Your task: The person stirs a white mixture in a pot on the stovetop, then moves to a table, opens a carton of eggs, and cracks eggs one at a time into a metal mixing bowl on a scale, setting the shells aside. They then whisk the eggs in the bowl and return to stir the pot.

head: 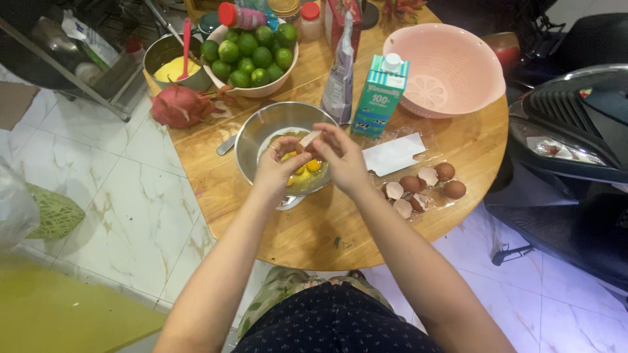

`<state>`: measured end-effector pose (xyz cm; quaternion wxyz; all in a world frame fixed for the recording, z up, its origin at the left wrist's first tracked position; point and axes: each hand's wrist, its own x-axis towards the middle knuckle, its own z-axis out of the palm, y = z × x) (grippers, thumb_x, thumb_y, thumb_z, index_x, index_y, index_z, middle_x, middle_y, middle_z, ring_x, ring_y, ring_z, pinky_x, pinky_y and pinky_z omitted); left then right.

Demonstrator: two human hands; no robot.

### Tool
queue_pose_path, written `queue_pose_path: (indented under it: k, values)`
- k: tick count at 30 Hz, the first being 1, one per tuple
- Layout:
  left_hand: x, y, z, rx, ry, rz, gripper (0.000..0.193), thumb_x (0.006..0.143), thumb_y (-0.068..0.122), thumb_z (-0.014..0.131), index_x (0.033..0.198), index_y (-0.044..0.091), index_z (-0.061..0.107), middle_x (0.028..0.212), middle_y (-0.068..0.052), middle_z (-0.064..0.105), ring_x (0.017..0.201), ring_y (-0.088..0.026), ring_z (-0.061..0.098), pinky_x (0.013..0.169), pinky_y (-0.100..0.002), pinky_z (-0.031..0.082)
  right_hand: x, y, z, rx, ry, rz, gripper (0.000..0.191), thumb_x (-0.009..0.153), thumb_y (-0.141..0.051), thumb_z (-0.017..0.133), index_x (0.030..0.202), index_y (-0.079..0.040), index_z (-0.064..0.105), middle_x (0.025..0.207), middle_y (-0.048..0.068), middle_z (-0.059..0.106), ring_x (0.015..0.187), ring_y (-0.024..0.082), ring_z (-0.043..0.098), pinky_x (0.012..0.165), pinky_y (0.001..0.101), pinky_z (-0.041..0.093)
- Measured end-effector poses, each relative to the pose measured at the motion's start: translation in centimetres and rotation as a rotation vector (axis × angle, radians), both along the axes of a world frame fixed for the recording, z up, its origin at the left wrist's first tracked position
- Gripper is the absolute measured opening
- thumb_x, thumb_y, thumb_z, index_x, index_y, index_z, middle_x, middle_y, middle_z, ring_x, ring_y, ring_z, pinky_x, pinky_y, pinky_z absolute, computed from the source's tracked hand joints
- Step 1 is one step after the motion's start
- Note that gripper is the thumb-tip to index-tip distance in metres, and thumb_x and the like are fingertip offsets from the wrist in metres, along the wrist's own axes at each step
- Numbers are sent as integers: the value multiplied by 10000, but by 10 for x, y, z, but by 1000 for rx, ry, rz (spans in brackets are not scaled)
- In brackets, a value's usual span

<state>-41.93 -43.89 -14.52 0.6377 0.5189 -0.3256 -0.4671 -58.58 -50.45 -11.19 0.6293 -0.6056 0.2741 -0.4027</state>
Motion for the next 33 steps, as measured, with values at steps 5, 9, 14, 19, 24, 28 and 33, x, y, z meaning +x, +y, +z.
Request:
queue_pose_path:
  k: [5,9,14,19,24,28,33]
  values:
    - [-48,-1,1,-86,43,10,440,845,39,779,1234,33,575,1151,-45,656,1026,-161,674,848,-290,565,-29,11,-1,11,-34,-50,494,946,-133,704,1402,-39,540,1180,50,676,1069,139,665,910,295,571]
    - [-91,-9,5,-72,-77,-143,459,842,49,767,1246,35,551,1132,-44,650,1068,-177,713,858,-304,608,-88,10,6,-42,91,-129,611,858,-93,805,1405,-6,546,1145,82,670,1057,155,661,899,306,567]
    - [-139,-21,8,-106,-260,-330,450,856,95,784,1270,36,617,1104,-75,691,1069,-177,733,864,-302,608,-168,-3,-2,158,78,-305,568,853,-135,786,1362,0,573,1214,63,697,1074,138,705,892,289,592]
    - [-142,-12,9,-11,-762,-98,221,909,233,799,882,16,768,1070,-79,784,907,-205,752,800,-341,579,-197,-11,-26,-240,609,-439,614,804,-218,860,1349,-46,634,1095,151,699,977,230,712,831,328,603]
    - [-121,24,6,39,-721,5,282,966,246,671,839,-4,691,1021,-145,714,881,-326,680,763,-423,525,-187,-8,-54,-630,770,-291,623,765,-274,832,1311,-62,619,1190,164,687,1076,370,675,924,433,534]
    - [-85,59,12,36,-860,17,246,1017,203,584,880,0,609,932,-201,614,909,-394,613,794,-462,489,-180,-6,-60,-893,734,-403,601,718,-261,838,1231,-30,625,1274,242,625,1190,444,570,1026,486,439]
    - [-5,98,37,100,-843,5,107,990,113,495,1038,51,567,1024,-160,632,957,-351,657,809,-447,510,-149,2,-31,-908,712,-592,53,921,-140,763,936,-109,723,1208,86,684,1187,297,630,1025,394,471]
